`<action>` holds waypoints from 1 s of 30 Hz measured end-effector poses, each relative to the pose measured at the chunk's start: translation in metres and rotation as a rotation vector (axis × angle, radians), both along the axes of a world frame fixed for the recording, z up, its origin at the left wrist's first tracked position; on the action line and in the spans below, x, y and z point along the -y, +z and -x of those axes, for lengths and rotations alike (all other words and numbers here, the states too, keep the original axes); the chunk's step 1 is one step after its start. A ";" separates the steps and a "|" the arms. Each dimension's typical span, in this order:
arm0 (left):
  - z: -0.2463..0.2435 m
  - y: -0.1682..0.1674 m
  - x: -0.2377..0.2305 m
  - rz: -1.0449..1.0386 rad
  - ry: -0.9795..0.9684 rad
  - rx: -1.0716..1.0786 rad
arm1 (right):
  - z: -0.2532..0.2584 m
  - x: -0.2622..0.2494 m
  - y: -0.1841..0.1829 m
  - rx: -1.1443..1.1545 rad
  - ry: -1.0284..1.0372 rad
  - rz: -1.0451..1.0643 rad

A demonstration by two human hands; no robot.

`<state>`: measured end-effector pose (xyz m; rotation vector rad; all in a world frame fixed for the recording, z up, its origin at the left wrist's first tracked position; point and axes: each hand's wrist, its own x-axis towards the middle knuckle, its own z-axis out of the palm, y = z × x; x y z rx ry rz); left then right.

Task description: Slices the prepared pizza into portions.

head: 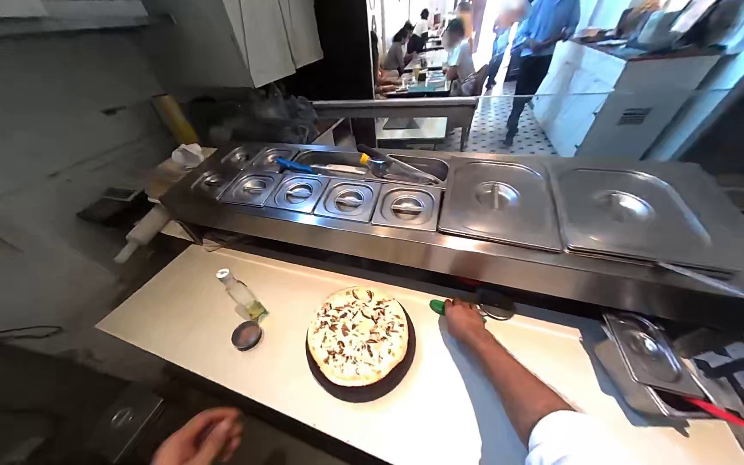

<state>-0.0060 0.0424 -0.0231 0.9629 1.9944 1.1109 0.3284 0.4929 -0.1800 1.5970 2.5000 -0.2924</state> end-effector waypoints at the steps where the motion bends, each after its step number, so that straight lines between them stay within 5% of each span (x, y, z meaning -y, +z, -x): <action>1: 0.007 -0.022 -0.038 0.056 0.001 -0.011 | 0.004 -0.003 -0.004 0.062 0.014 -0.002; 7: 0.048 -0.093 -0.205 0.270 -0.173 -0.229 | -0.001 0.042 0.019 0.078 0.076 0.032; 13: 0.081 -0.115 -0.301 0.360 -0.309 -0.446 | 0.013 0.125 0.054 -0.143 -0.216 0.472; 19: 0.106 -0.128 -0.333 0.333 -0.454 -0.482 | 0.044 0.174 0.038 -0.447 -0.553 0.791; 30: 0.097 -0.133 -0.316 0.343 -0.538 -0.602 | 0.082 0.192 0.030 -0.522 -0.752 0.701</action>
